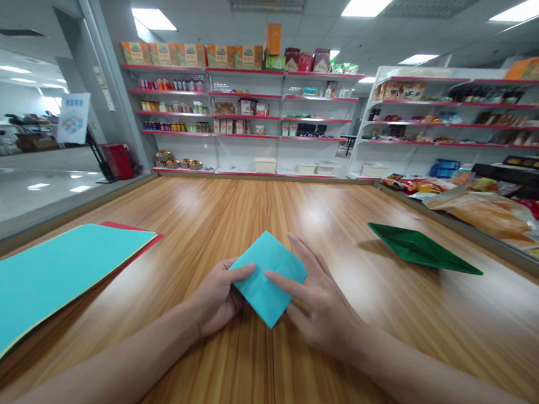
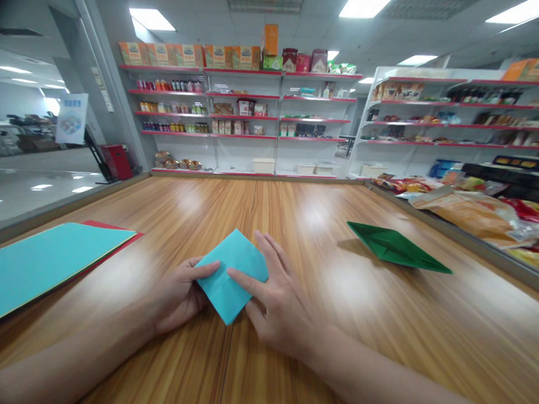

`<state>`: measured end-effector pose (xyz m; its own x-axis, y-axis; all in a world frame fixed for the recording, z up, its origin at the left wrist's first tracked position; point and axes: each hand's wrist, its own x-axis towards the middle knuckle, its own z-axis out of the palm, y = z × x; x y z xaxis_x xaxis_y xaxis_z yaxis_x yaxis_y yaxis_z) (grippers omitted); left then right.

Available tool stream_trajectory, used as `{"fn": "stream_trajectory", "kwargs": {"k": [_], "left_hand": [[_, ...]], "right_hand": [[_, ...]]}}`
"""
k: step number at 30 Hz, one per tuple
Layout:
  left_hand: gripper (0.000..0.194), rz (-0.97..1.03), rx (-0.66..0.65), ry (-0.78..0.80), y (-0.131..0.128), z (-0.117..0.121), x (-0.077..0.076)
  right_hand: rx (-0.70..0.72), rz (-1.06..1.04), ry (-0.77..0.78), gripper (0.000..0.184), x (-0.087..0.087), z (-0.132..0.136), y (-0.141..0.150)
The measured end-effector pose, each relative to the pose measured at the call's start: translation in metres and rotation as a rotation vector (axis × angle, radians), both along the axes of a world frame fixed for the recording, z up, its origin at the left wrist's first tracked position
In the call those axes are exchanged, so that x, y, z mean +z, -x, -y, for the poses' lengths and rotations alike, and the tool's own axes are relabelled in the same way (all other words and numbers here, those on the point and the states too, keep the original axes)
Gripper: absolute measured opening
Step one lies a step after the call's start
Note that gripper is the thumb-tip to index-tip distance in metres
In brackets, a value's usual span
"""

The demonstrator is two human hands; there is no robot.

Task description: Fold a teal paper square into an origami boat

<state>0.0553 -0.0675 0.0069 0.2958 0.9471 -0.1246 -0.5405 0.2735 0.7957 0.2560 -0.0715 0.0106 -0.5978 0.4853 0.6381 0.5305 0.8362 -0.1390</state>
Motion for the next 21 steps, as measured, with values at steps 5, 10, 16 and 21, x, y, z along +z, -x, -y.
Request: {"fn": "stream_trajectory", "kwargs": {"k": [5, 10, 16, 21], "left_hand": [[0.021, 0.020, -0.005, -0.014, 0.0006, -0.0004, -0.0010], [0.023, 0.036, -0.024, 0.006, 0.0009, 0.0017, 0.0003], [0.037, 0.068, 0.046, 0.166, 0.0023, -0.0015, 0.0061], [0.006, 0.007, 0.115, 0.088, 0.0032, -0.0071, 0.0006]], "right_hand": [[0.039, 0.007, 0.002, 0.044, 0.0016, 0.0012, -0.0001], [0.066, -0.037, 0.003, 0.041, 0.0003, -0.0024, 0.0005], [0.108, -0.133, -0.018, 0.047, -0.0027, -0.0060, -0.0034], [0.085, -0.212, -0.064, 0.042, -0.0007, -0.0037, -0.0082]]}}
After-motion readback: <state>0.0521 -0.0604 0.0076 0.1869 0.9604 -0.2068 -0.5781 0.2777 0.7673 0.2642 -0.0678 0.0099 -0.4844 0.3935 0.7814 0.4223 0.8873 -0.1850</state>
